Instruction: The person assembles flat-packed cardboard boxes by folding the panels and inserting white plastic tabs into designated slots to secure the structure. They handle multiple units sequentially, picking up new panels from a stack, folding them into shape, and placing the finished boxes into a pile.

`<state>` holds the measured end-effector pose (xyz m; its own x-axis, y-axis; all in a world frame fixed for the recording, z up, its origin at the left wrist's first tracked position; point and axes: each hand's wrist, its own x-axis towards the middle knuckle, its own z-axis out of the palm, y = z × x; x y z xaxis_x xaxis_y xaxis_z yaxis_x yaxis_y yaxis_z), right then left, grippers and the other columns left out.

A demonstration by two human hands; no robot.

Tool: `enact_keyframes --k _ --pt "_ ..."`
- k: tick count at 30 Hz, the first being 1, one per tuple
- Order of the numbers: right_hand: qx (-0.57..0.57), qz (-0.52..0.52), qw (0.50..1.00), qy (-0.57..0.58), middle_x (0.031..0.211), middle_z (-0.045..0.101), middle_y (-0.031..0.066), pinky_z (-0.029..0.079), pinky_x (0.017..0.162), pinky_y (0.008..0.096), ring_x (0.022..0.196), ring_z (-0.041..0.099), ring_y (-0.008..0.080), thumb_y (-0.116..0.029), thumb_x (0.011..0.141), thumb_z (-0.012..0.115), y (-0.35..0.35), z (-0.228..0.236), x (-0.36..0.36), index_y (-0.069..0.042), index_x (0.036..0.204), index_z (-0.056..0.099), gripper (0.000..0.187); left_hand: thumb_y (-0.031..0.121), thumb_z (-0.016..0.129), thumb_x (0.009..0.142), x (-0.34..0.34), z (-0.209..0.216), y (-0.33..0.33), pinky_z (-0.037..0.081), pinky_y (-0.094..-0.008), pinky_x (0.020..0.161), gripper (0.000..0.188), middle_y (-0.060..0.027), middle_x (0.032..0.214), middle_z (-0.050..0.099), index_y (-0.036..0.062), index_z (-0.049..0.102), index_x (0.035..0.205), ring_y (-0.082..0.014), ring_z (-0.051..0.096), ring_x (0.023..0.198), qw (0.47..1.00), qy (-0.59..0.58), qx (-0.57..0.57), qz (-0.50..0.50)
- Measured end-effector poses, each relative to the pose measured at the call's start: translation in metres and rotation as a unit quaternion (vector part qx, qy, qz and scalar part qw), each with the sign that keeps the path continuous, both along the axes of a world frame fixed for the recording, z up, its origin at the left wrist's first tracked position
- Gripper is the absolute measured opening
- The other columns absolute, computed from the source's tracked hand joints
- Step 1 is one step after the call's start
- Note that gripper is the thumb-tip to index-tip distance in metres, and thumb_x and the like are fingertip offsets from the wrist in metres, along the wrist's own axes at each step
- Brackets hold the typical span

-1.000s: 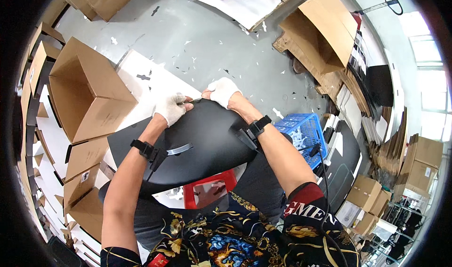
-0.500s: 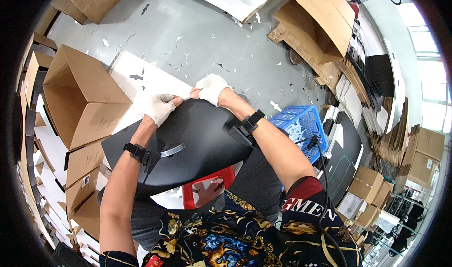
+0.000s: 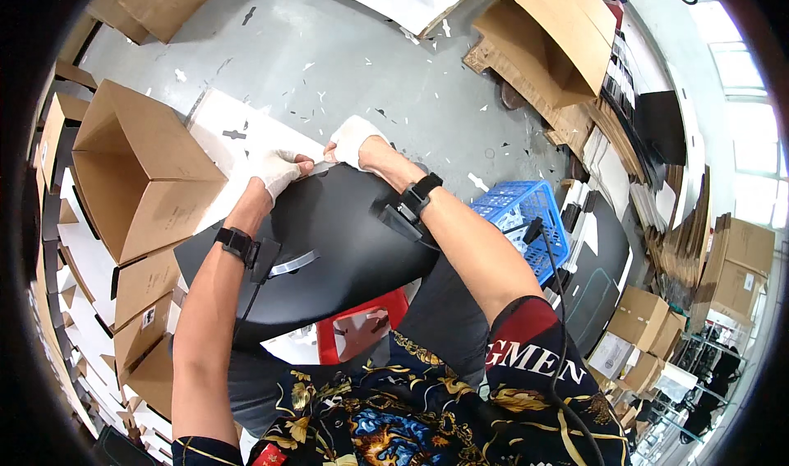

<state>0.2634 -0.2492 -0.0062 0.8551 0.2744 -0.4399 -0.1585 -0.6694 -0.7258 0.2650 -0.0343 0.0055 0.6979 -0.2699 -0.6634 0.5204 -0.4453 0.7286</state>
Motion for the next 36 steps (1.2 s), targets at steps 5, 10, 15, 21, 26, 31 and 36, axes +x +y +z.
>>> enact_keyframes --k 5,10,15,21,26,31,36 --pt "-0.058 0.006 0.996 0.061 0.094 0.077 0.0078 0.054 0.076 0.0340 0.087 0.070 0.0217 -0.013 0.067 0.081 0.007 -0.006 0.011 -0.016 0.101 0.081 0.035 0.006 0.080 0.077 0.004 -0.020 0.002 0.051 -0.0299 0.072 0.019 -0.0062 0.085 0.073 0.0034 0.077 0.095 -0.0163 0.065 0.078 0.998 0.034 -0.042 0.036" --pt "-0.002 -0.047 0.996 0.081 0.086 0.076 0.0080 0.053 0.072 0.0328 0.081 0.068 0.0195 -0.005 0.065 0.078 0.010 -0.007 0.010 -0.010 0.094 0.081 0.029 0.004 0.078 0.080 0.007 -0.027 0.001 0.052 -0.0286 0.072 0.016 -0.0070 0.086 0.074 0.0035 0.077 0.096 -0.0150 0.065 0.077 0.997 0.040 -0.046 0.036" --pt "0.029 -0.016 0.999 0.043 0.083 0.076 0.0080 0.053 0.072 0.0326 0.078 0.068 0.0191 -0.006 0.067 0.079 0.001 -0.005 0.007 -0.009 0.094 0.081 0.027 0.002 0.078 0.080 -0.001 -0.011 0.002 0.053 -0.0276 0.072 0.020 -0.0074 0.089 0.075 0.0013 0.077 0.100 -0.0140 0.066 0.076 0.999 -0.017 -0.027 0.008" --pt "0.065 0.033 0.997 -0.009 0.085 0.076 0.0100 0.053 0.072 0.0325 0.075 0.068 0.0202 -0.009 0.072 0.079 -0.009 0.000 -0.014 -0.012 0.099 0.080 0.028 -0.002 0.080 0.077 -0.020 0.001 0.007 0.055 -0.0280 0.074 0.022 -0.0081 0.089 0.075 -0.0020 0.077 0.098 -0.0137 0.068 0.080 0.984 -0.162 0.009 -0.068" --pt "0.069 0.024 0.997 0.016 0.089 0.076 0.0133 0.053 0.076 0.0346 0.080 0.070 0.0222 -0.012 0.076 0.077 -0.007 -0.005 -0.020 -0.010 0.103 0.078 0.027 0.000 0.080 0.076 -0.027 -0.030 0.008 0.053 -0.0297 0.077 0.019 -0.0095 0.088 0.073 0.0034 0.077 0.094 -0.0194 0.069 0.086 0.951 -0.290 0.018 -0.102" --pt "-0.051 0.040 0.978 -0.198 0.113 0.072 0.0126 0.051 0.094 0.0350 0.104 0.067 0.0294 -0.017 0.074 0.080 -0.034 0.010 -0.029 -0.009 0.122 0.069 0.050 0.014 0.078 0.080 -0.034 0.011 0.032 0.052 -0.0388 0.089 0.033 -0.0125 0.105 0.071 0.0072 0.073 0.112 -0.0292 0.067 0.099 0.845 -0.446 0.166 -0.242" --pt "-0.079 -0.185 0.978 -0.056 0.118 0.070 0.0193 0.053 0.087 0.0326 0.103 0.067 0.0228 -0.028 0.081 0.082 -0.108 0.003 -0.074 0.004 0.136 0.056 0.068 0.023 0.082 0.076 -0.051 0.030 0.148 0.049 -0.0423 0.099 0.057 -0.0160 0.125 0.063 0.0054 0.061 0.127 -0.0353 0.060 0.114 0.790 -0.442 0.422 -0.061"
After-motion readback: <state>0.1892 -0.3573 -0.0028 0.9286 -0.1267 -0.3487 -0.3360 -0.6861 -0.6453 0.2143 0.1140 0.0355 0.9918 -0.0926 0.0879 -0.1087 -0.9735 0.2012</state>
